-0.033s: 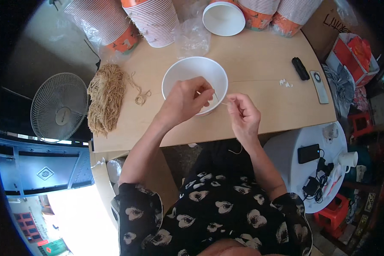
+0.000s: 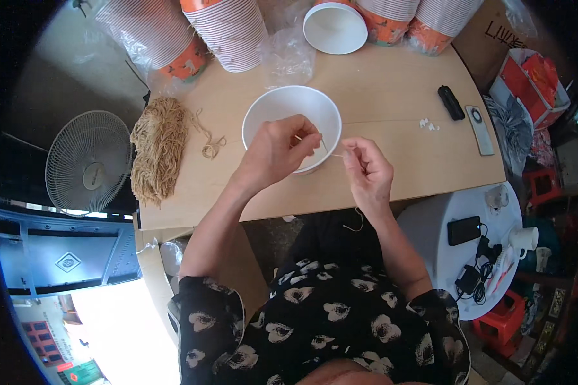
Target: Threading string through pre-drilled holes in paper buckets to create handles.
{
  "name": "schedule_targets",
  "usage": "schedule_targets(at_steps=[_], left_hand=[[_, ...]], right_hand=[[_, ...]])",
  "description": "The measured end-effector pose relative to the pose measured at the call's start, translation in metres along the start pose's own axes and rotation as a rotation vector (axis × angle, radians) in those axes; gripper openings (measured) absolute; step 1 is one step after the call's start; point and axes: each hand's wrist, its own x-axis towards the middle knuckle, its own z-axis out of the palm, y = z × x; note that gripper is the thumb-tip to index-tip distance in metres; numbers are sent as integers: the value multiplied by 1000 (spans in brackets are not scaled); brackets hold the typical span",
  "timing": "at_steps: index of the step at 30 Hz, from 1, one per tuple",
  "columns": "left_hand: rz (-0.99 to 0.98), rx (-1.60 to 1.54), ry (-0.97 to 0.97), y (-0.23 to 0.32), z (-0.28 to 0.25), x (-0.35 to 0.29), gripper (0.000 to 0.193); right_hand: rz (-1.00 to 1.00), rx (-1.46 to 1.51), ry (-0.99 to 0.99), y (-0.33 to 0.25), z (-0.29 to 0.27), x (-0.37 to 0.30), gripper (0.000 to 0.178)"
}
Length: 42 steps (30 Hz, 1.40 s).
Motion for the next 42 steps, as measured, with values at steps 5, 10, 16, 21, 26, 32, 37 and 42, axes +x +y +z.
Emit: schedule_targets(at_steps=[5,10,16,21,26,32,37,42], left_hand=[[245,-121,-12,5,8,7,10],[227,-26,-142,6,14,0,54],[184,93,-50,7,3,-9,48],[244,201,10,-1,-9,-12,40],[-108,-192,-90,20,-6,2,26],[-207,-617,-224,15,2,12,14],[-223,-734,-201,10,8,14,13],[-227,-682,-250,17,10,16,13]], right_hand=[[-63,-102,-162,0,-7,17,15],[-2,57,-179,1,-10,25,10],[286,299,-187,-22,-14,36,9],[279,135,-261,-28,-11,49,12],[229,130,-277,-40,-7,54,12],[150,97,-338,-52,-22,50,27],[-103,-581,-264,-73,-44,31,52],[-426,-737,-211,-65,-51,28,50]])
